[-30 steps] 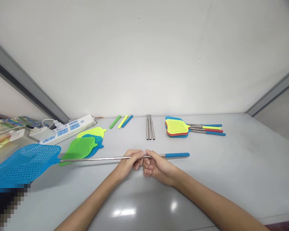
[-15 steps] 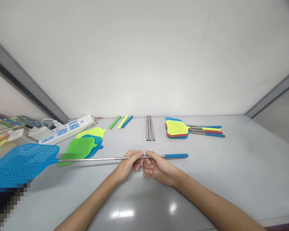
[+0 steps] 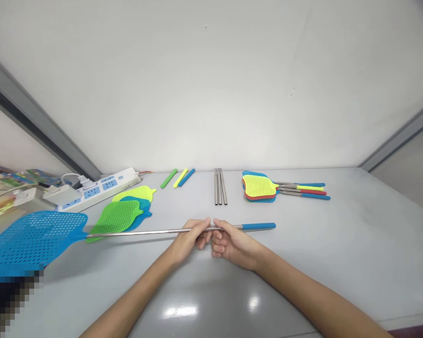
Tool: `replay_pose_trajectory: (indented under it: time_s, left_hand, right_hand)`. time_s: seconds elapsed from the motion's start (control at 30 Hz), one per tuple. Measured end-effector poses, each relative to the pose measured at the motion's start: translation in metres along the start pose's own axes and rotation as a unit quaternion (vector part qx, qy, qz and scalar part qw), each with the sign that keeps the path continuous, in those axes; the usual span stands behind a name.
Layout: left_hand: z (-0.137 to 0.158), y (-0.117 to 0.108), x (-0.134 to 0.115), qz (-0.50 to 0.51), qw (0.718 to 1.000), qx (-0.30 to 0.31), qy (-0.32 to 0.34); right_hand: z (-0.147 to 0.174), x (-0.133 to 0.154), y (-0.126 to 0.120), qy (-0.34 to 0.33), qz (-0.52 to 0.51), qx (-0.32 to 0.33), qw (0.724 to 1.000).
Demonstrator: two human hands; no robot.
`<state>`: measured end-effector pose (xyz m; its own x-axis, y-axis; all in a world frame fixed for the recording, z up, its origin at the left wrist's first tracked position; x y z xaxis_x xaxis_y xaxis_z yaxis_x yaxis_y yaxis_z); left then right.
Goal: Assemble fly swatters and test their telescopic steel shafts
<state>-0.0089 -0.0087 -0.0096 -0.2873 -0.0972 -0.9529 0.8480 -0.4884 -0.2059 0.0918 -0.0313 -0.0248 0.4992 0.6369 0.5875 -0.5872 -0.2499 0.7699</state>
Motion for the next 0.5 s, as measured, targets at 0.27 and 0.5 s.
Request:
replay_pose_trajectory:
  time_s: [0.27, 0.5]
  left_hand:
    - [0.0009, 0.0005, -0.0035, -0.011, 1.000, -0.006, 0.003]
    - [0.0017, 0.0004, -0.0060, -0.020, 1.000, -0.012, 0.009]
  right_hand:
    - [0.0002, 0.0002, -0.0006, -0.002, -0.002, 0.003, 1.000]
    - [-0.0007, -0.0006, -0.0007, -0.004, -0.011, 0.013, 1.000]
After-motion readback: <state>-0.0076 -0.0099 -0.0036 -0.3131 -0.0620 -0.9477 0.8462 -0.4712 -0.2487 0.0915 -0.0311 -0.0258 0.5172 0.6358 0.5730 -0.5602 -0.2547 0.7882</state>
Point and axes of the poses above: each hand's wrist, its own z-axis away from the middle knuckle, its own y-axis out of the palm, x = y × z, the point moved 4 cm from there along -z, towards the middle knuckle, and after that the axes turned 4 degrees about -y, right-handed, at the moved point
